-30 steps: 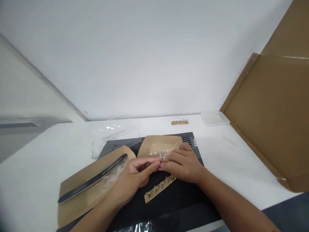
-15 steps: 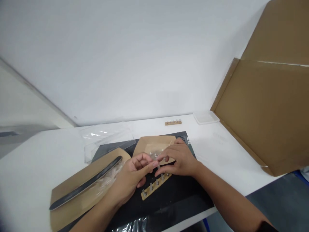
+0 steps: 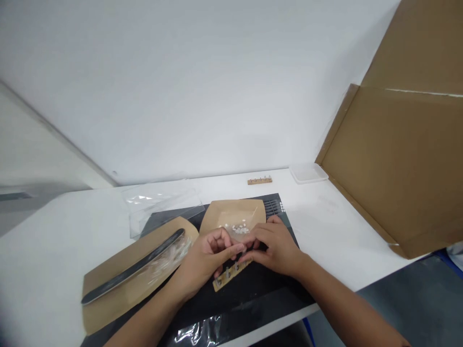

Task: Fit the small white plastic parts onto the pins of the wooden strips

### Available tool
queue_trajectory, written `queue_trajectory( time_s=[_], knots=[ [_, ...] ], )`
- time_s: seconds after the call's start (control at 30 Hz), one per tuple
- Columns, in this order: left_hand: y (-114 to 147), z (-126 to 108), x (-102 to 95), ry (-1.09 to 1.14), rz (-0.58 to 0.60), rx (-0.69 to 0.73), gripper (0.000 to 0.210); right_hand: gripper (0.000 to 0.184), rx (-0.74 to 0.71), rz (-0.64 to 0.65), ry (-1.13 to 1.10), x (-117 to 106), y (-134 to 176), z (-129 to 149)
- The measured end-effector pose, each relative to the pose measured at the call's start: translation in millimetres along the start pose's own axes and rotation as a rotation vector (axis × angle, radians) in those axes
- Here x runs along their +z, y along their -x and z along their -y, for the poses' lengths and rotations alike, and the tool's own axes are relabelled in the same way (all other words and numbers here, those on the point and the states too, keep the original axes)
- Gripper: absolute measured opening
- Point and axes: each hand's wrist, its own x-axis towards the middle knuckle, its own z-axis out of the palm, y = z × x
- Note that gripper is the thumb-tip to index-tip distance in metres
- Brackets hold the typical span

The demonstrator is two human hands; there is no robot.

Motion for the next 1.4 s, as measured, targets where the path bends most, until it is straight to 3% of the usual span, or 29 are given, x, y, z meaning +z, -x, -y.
queue_trajectory(
  time_s=[0.27, 0.5, 0.8, 1.4],
  knots=[
    [5, -8, -5.6, -0.442, -0.072, 0.268, 0.031, 0.028, 0.177, -0.074, -0.038, 6, 41, -1],
    [5, -8, -8.4, -0.759, -0.071, 0.57, 0.02, 0.029, 0.326, 0.006, -0.047, 17, 48, -3],
    [5, -3, -6.8, -0.803, -0.004, 0.533, 0.019, 0.025, 0.453, -0.106, -0.118, 26, 40, 3],
    [5, -1, -2.2, -0.825, -0.007, 0.523, 0.021, 0.019, 0.555, -0.083, -0.118, 32, 39, 1]
  ],
)
